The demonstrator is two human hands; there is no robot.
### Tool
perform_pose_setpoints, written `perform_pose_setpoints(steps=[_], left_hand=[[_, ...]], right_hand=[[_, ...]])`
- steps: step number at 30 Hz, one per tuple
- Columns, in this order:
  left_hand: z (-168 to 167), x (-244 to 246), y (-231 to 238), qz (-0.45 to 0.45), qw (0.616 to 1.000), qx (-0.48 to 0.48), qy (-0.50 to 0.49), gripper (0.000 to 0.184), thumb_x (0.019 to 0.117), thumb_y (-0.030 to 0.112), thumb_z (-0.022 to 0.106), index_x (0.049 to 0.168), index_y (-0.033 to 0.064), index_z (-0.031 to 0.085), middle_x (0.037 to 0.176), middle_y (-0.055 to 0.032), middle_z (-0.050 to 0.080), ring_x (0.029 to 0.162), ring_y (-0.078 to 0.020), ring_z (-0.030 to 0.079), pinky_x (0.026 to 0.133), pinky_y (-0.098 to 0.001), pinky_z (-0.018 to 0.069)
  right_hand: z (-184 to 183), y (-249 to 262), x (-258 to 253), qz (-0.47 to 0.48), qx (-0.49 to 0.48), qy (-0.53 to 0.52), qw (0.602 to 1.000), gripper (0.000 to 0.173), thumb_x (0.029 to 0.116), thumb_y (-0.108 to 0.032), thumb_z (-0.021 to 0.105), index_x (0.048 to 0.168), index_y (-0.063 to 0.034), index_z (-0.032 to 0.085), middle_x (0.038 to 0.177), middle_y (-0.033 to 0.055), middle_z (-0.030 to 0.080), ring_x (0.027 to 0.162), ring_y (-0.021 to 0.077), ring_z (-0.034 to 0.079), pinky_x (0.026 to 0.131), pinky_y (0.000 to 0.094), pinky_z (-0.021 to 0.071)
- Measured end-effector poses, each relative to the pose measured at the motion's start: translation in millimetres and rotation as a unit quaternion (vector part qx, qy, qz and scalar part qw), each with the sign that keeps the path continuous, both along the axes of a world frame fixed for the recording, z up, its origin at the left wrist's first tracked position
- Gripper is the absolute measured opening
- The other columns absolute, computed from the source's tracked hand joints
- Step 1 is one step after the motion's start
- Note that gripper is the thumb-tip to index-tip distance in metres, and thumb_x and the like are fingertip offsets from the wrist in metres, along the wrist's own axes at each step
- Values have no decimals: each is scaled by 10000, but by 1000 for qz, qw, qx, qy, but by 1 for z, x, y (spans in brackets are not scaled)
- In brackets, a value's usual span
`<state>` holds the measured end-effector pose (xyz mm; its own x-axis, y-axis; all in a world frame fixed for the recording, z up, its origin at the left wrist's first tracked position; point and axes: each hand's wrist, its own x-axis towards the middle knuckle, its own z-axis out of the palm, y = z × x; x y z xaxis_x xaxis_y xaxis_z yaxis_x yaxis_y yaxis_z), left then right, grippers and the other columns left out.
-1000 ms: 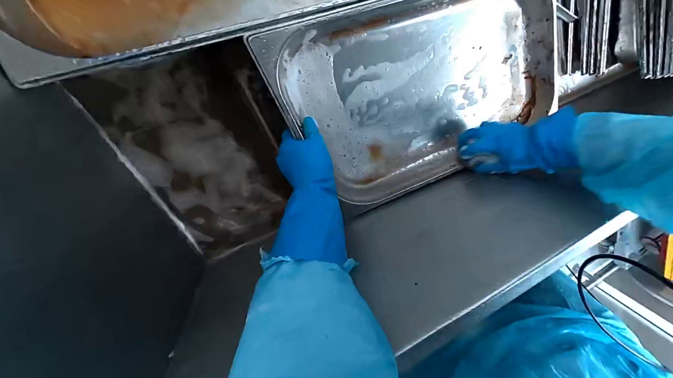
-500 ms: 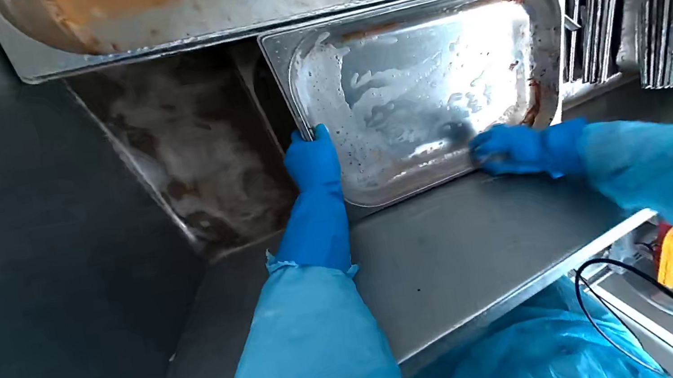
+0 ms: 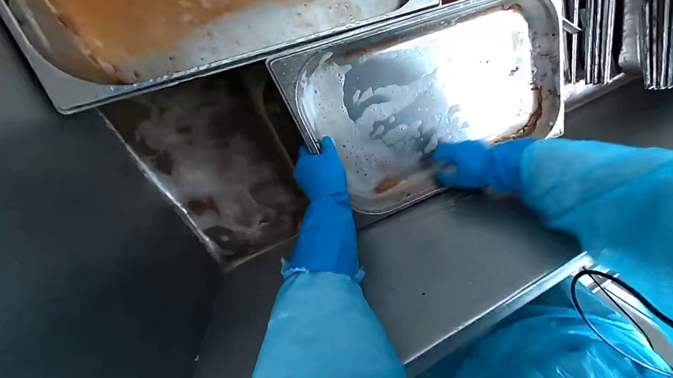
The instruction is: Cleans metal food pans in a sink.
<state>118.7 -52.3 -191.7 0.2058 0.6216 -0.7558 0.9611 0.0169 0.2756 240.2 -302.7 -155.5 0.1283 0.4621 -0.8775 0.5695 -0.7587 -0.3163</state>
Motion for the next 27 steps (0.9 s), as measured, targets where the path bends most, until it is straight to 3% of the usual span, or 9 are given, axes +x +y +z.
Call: perform_pose_setpoints(steps=[4, 9, 11, 14, 16, 18, 20, 23, 27], left_hand=[[0, 3, 0, 7, 1000, 14, -8, 553, 1045, 512, 509, 1279, 31, 653, 1106, -252, 711, 1101, -426, 675, 942, -639, 508], [-1, -2, -6, -1, 999, 35, -5, 657, 1070, 602, 359, 1348, 66, 620, 1088, -238, 725, 1070, -410, 701, 929, -622, 538], [-9, -4, -3, -12, 999, 43, -29, 639, 1085, 570, 346, 1356, 52, 607, 1068, -248, 722, 1047, -420, 703, 911, -631, 541], [-20, -17, -1, -20, 996, 60, -63, 595, 1109, 494, 332, 1384, 32, 588, 1090, -266, 714, 1061, -432, 693, 936, -633, 531], [-27, -22, -5, -32, 992, 99, -71, 565, 1124, 439, 306, 1409, 27, 568, 1060, -279, 715, 1013, -447, 704, 902, -637, 545], [-29, -20, -10, -32, 990, 124, -61, 561, 1124, 443, 292, 1458, 64, 536, 1042, -265, 722, 980, -442, 712, 876, -636, 553], [-25, -20, -12, -37, 989, 136, -50, 542, 1121, 440, 331, 1511, 102, 497, 1024, -259, 730, 948, -447, 719, 860, -642, 554], [-19, -23, -16, -41, 987, 143, -61, 504, 1106, 410, 436, 1523, 133, 496, 1033, -243, 735, 926, -429, 723, 858, -628, 558], [-14, -21, -18, -13, 987, 144, -73, 482, 1069, 353, 558, 1505, 151, 515, 998, -192, 743, 875, -361, 730, 826, -583, 574]], right_hand=[[11, -23, 22, 13, -61, -50, 997, 413, 976, -441, 610, 1272, -163, 683, 1400, 125, 608, 1161, 375, 654, 901, 654, 536], [-18, 90, -63, 34, 128, 66, 989, 328, 994, -385, 626, 1230, -166, 689, 1328, 72, 636, 1185, 292, 642, 936, 576, 559], [-28, 135, -64, 82, 217, 54, 971, 204, 952, -290, 695, 1099, -153, 729, 1194, 81, 686, 1085, 305, 669, 867, 565, 582], [-49, 155, -44, 172, 321, -11, 931, 155, 938, -215, 710, 1076, -145, 724, 1144, 82, 692, 1019, 315, 664, 829, 524, 569], [-61, 174, -26, 75, 336, -68, 936, 260, 921, -199, 731, 1168, -121, 718, 1240, 102, 695, 1078, 330, 676, 887, 536, 578], [-71, 204, 1, -68, 299, -127, 943, 433, 951, -314, 690, 1341, -128, 650, 1391, 120, 633, 1230, 336, 628, 1020, 532, 528], [-77, 217, 12, -164, 282, -164, 931, 560, 902, -393, 720, 1395, -148, 617, 1442, 138, 587, 1260, 338, 605, 1036, 515, 519], [-82, 185, -18, -165, 305, -159, 924, 549, 851, -382, 763, 1334, -142, 664, 1510, 127, 541, 1282, 362, 582, 1053, 542, 500], [-66, 143, -26, -65, 314, -106, 941, 669, 848, -241, 775, 1480, -320, 568, 1653, 67, 377, 1404, 358, 479, 1094, 549, 468]])
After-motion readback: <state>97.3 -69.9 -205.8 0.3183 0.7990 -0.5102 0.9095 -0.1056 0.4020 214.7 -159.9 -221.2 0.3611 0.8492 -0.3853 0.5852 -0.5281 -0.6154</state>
